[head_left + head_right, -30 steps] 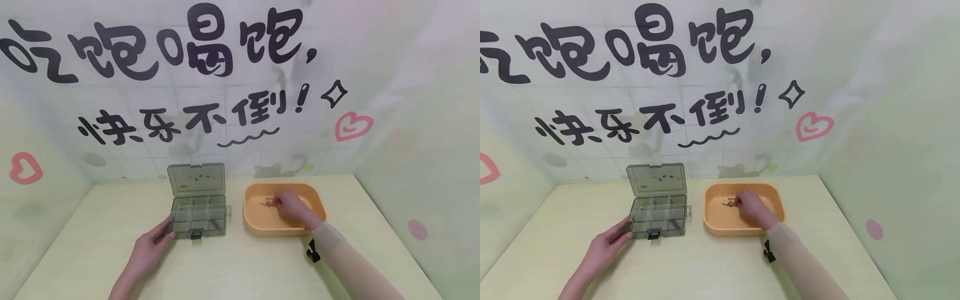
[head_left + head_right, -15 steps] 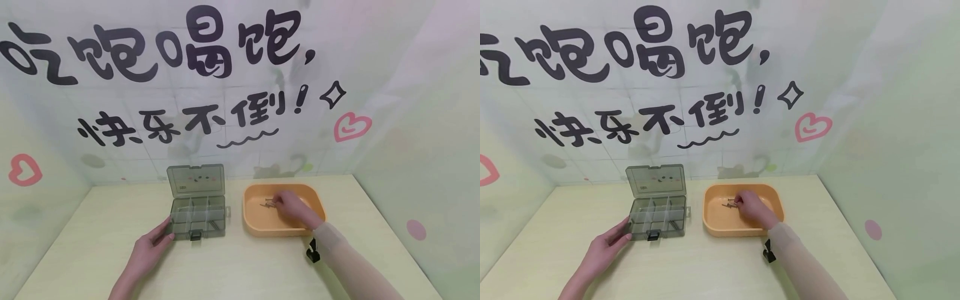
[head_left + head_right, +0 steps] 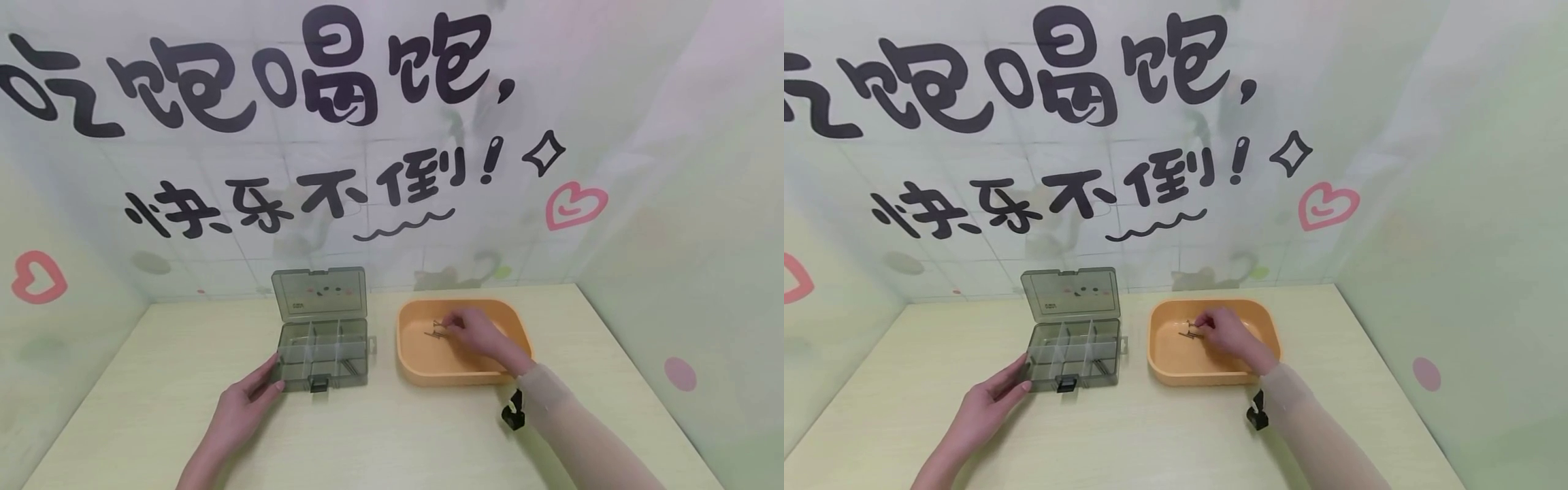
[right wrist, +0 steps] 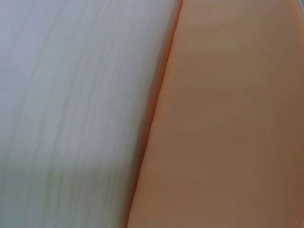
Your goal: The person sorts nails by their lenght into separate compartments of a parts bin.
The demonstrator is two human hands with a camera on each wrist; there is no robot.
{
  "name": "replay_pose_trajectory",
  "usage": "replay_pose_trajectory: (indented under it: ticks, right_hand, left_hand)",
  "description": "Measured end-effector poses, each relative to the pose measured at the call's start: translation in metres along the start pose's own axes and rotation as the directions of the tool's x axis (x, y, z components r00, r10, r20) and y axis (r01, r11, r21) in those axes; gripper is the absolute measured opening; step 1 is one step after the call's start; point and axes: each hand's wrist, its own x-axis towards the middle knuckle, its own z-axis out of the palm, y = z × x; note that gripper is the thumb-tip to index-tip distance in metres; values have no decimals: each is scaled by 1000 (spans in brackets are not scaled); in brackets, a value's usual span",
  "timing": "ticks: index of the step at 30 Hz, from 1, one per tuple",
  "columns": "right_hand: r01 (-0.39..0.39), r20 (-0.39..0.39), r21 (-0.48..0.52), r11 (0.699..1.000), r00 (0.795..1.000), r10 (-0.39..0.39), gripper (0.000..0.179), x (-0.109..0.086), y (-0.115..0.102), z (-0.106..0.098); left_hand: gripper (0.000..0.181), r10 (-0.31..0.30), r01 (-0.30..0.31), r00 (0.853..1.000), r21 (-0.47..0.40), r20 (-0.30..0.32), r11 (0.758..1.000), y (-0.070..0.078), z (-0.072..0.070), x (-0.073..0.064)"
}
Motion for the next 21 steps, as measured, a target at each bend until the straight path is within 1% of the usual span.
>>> replay_pose_trajectory:
  ticks: [2, 8, 11, 15, 21]
  right_hand:
    - [10, -3, 21, 1000, 1000, -10, 8, 0, -3, 0]
    - [-22, -22, 96, 995, 999, 24, 10, -1, -14, 2]
    - [-49, -41, 141, 989, 998, 55, 11, 0, -21, 4]
    - [-62, -63, 190, 980, 995, 75, 12, 1, -32, 5]
    - [-67, -60, 260, 963, 995, 85, 14, 2, -49, 11]
  left_hand:
    - [59, 0, 0, 1000, 0, 0, 1000, 0, 0, 0]
    - [58, -1, 1, 1000, -2, -2, 1000, -2, 0, 0]
    - [58, 3, -3, 1000, -6, -5, 1000, -3, 1, 1]
    - [58, 0, -1, 1000, -9, -9, 1000, -4, 2, 1]
    - [59, -4, 4, 1000, -2, -11, 1000, -3, 1, 1]
